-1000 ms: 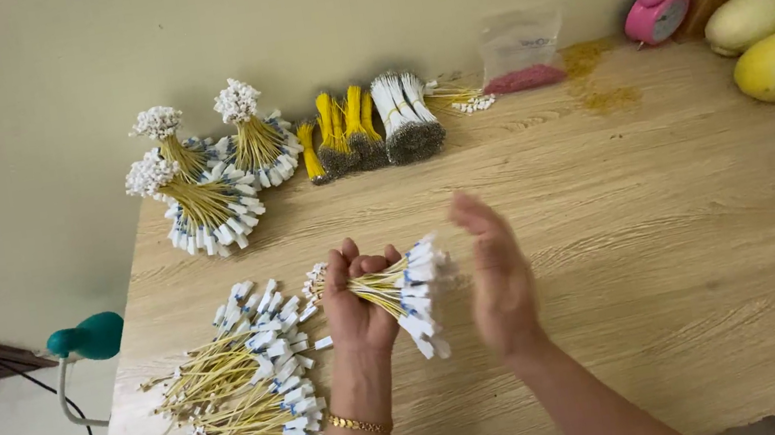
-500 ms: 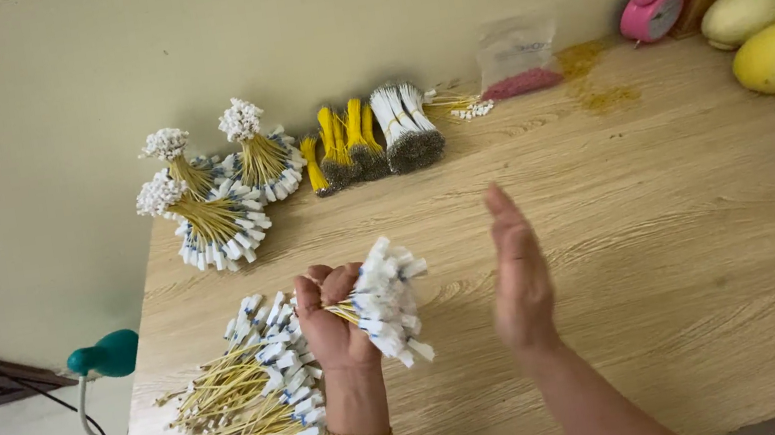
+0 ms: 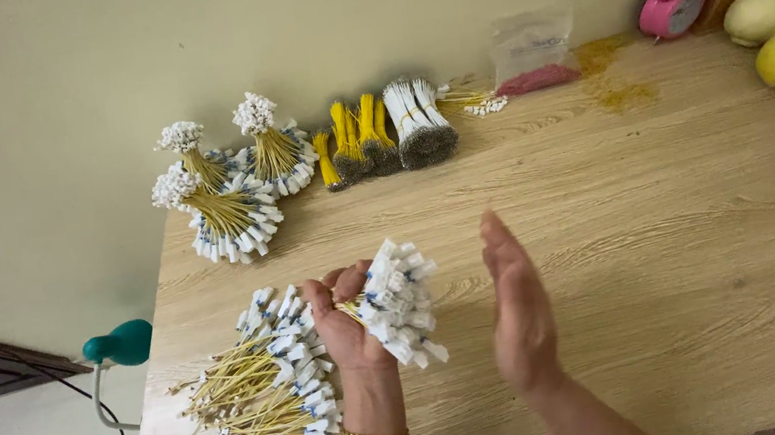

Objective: Bundling sets of small wires together using rubber bands.

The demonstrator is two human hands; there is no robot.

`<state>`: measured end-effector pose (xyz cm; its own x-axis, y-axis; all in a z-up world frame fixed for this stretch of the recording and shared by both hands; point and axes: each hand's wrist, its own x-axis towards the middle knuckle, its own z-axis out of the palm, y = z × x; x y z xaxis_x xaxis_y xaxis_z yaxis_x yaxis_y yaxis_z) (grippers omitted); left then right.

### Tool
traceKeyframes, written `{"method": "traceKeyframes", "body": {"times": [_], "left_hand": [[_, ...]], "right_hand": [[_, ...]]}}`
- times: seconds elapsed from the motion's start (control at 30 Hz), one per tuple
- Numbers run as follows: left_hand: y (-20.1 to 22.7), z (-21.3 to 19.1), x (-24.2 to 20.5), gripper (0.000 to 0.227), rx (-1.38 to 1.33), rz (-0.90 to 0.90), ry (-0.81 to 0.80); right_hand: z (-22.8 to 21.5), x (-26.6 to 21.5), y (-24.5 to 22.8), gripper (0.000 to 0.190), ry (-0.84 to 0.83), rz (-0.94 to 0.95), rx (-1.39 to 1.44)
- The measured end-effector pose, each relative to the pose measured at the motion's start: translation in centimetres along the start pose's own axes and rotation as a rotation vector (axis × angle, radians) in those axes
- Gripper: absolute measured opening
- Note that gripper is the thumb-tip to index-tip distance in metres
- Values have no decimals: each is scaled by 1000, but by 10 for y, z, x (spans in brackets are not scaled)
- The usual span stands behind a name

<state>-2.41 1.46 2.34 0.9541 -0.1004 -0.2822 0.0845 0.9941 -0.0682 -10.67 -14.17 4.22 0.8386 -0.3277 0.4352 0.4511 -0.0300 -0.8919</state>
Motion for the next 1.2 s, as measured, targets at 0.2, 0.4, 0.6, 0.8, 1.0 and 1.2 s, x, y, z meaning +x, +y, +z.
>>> {"method": "traceKeyframes", "body": {"times": [0.2, 0.4, 0.6, 0.8, 1.0, 1.2], "left_hand": [[-33, -7, -9, 37, 119, 130, -371], [-35, 1, -27, 35, 375, 229, -361], [-39, 0, -49, 37, 606, 142, -298], [-27, -23, -71, 39, 722, -210, -490], [-31, -17, -119, 33, 640, -658, -378], [-11, -48, -128, 11, 473, -812, -539]], "right_hand": [[31, -27, 21, 70, -3, 20, 33], [15, -18, 39, 60, 239, 421, 731], [-1, -15, 6, 46, 241, 696, 816], [-59, 15, -17, 36, -126, 116, 263], [-30, 35, -102, 58, -812, -348, -356], [-21, 32, -65, 44, -1098, 174, -221]]}}
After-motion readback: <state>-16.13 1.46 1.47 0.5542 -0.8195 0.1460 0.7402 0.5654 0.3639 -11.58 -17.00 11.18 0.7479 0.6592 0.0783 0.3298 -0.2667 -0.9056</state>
